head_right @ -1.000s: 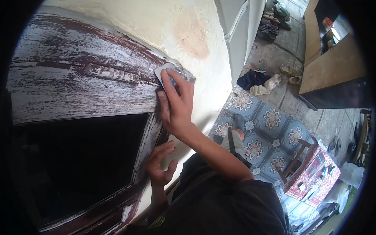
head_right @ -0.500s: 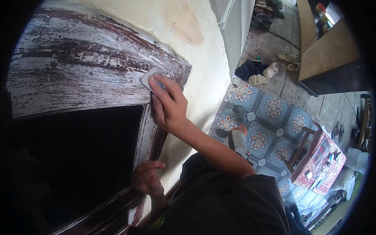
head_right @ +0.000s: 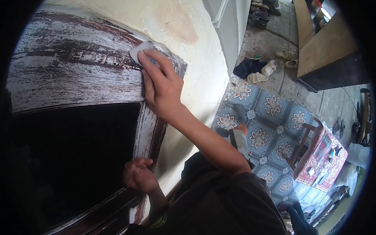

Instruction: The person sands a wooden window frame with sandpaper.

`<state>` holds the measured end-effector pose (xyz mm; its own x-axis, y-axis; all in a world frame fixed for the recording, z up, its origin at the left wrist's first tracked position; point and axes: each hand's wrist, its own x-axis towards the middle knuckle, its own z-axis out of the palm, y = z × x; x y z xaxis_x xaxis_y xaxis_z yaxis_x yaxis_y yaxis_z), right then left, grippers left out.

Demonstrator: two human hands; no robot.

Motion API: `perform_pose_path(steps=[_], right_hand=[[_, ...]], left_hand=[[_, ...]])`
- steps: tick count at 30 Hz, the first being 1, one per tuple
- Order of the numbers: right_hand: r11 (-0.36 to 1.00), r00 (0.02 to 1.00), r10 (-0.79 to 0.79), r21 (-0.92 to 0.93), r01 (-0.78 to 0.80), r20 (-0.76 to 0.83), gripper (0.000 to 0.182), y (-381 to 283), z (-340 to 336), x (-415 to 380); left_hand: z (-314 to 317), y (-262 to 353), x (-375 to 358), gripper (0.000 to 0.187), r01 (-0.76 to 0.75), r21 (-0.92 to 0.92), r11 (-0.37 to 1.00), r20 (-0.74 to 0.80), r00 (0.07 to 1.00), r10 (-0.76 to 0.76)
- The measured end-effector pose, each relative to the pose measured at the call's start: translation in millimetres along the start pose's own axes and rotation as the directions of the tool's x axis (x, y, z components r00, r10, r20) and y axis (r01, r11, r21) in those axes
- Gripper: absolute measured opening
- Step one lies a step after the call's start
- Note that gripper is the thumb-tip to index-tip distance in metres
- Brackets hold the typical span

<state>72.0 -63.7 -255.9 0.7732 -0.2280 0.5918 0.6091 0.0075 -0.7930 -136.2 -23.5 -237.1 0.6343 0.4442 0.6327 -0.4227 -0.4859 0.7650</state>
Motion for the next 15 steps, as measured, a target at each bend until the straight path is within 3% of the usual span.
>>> perform_pose_path(steps=[2,6,9,11,15], right_hand=[[1.000,1.000,0.006,0.020,-0.006,-0.019,0.037,-1,3,8],[1.000,0.999,0.022,0.010,-0.022,0.035,0.036,-7,-8,-39],[1.000,0.999,-0.009,-0.008,0.008,-0.039,0.035,-7,1,2],[0.998,0.997,-0.063,-0.023,0.062,-0.035,0.036,-1,3,10],[0.997,0.996,-0.037,-0.066,0.043,0.086,0.038,35,-15,-49]], left_hand=[[-7,1,2,0.032,0.009,0.072,0.997,0.089,0.996,-0.016],[-4,0,5,0.031,-0.010,0.060,0.998,0.038,0.999,0.007],[-1,2,5,0.031,0.027,0.045,0.999,-0.027,0.999,-0.025],[6,6,5,0.017,0.018,-0.029,0.999,-0.102,0.995,-0.021],[-4,9,-1,0.031,0.002,0.042,0.999,0.035,0.999,-0.004]])
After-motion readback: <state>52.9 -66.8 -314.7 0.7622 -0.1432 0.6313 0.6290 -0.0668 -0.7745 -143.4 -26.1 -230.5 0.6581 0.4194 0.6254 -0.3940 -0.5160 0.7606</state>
